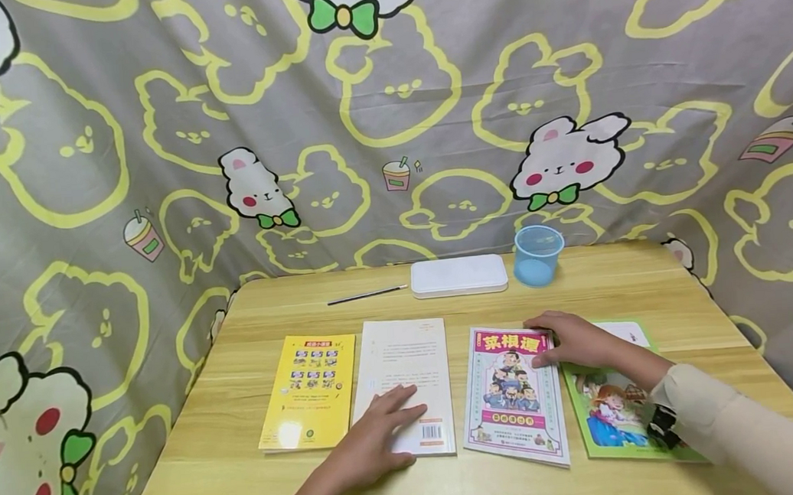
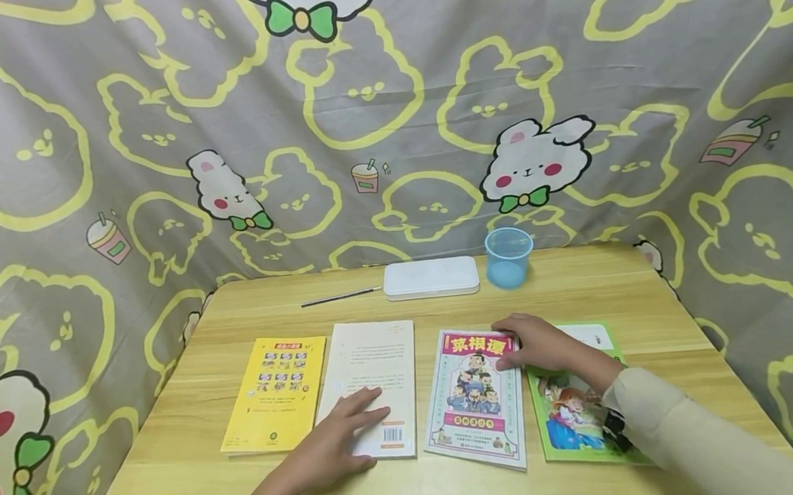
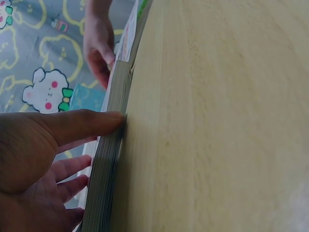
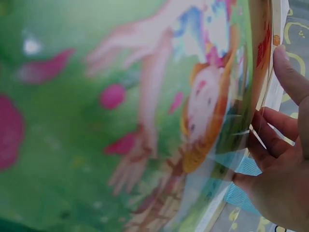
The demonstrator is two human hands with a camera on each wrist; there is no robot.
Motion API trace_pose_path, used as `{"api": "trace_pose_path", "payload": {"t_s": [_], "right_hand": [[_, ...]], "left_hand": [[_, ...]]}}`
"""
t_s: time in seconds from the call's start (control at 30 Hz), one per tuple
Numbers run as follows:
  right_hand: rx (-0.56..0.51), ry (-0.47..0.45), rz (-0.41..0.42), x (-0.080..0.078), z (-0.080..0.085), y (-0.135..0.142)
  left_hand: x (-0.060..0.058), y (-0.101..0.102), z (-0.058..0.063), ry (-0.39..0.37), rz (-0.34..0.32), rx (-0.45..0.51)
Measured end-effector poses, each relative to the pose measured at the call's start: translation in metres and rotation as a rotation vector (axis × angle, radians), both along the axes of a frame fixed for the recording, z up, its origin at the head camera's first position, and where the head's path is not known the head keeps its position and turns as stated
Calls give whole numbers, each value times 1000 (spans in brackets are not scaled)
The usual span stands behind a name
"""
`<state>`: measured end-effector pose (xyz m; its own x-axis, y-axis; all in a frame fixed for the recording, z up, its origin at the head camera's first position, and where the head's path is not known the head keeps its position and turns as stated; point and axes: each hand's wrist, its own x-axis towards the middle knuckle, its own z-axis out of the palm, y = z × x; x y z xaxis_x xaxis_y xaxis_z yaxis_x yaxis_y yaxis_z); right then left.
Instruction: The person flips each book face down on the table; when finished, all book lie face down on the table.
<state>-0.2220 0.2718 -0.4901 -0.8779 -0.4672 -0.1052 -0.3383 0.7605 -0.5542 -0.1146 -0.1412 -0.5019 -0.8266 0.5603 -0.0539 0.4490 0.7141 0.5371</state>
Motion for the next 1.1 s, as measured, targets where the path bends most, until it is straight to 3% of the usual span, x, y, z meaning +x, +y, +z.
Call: {"api": "trace_pose_path", "payload": {"t_s": [0.4, 0.7, 0.9, 1.1], "right_hand": [[-59, 25, -10, 2, -11, 4], [-72, 41, -5, 0, -15, 4], [-71, 38, -5, -1, -14, 4], [-70, 32, -4, -2, -15, 4]], "left_hand": [[1, 4, 6, 25, 1, -54], [3, 26, 15, 92, 29, -112], [-3, 49, 12, 128, -33, -111], [-5, 73, 4, 156, -98, -199]]}}
